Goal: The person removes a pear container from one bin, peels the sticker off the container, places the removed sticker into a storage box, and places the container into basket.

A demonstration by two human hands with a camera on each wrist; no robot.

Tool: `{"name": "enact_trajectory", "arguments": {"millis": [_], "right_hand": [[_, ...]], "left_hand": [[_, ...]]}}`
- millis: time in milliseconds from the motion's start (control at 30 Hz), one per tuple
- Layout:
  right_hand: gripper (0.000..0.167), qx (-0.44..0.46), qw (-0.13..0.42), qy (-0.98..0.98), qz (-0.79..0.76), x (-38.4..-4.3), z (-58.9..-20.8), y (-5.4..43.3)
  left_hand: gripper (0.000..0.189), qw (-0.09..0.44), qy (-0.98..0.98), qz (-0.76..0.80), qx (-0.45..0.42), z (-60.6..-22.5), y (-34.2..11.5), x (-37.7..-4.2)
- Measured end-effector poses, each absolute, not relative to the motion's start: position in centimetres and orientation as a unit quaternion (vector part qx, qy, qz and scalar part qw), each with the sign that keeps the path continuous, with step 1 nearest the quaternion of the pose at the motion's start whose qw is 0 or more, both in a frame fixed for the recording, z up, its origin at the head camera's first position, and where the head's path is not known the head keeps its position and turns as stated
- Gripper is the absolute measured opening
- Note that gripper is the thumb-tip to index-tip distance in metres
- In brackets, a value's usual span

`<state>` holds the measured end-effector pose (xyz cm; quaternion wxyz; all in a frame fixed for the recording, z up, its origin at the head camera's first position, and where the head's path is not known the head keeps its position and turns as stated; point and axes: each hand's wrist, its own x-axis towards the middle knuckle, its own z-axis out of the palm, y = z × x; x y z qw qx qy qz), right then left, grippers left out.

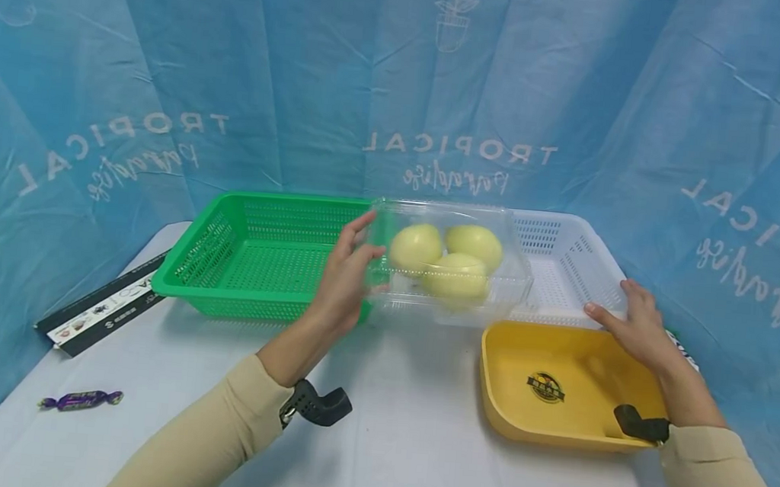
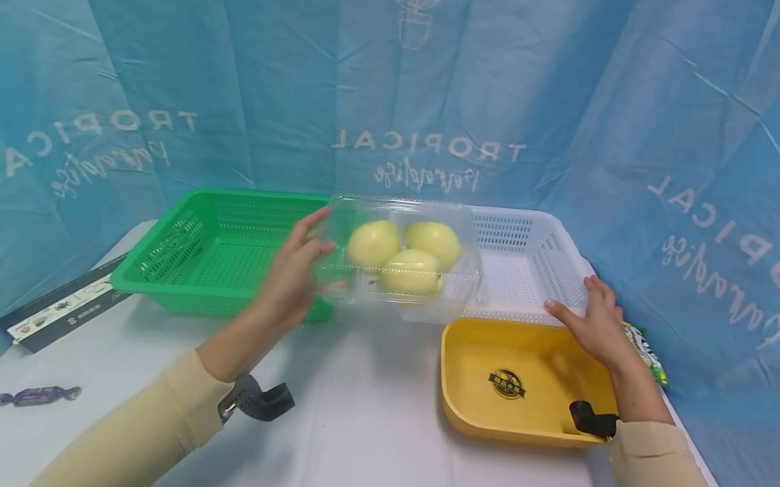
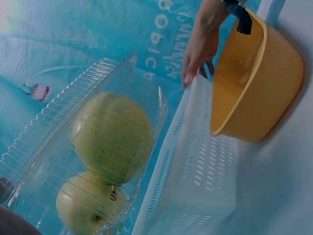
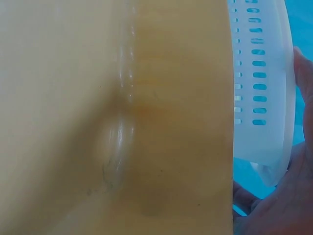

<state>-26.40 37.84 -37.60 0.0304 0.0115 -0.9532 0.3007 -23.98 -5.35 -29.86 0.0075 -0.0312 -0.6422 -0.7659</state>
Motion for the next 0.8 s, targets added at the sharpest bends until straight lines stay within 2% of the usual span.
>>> {"name": "enact_trajectory", "arguments": {"millis": [800], "right_hand": [[0.095, 0.011, 0.025, -0.954, 0.297, -26.4, -37.6, 37.8]], "left_hand": [[0.053, 0.049, -0.68, -0.731, -0.01, -30.2, 1.6, -28.8]]}}
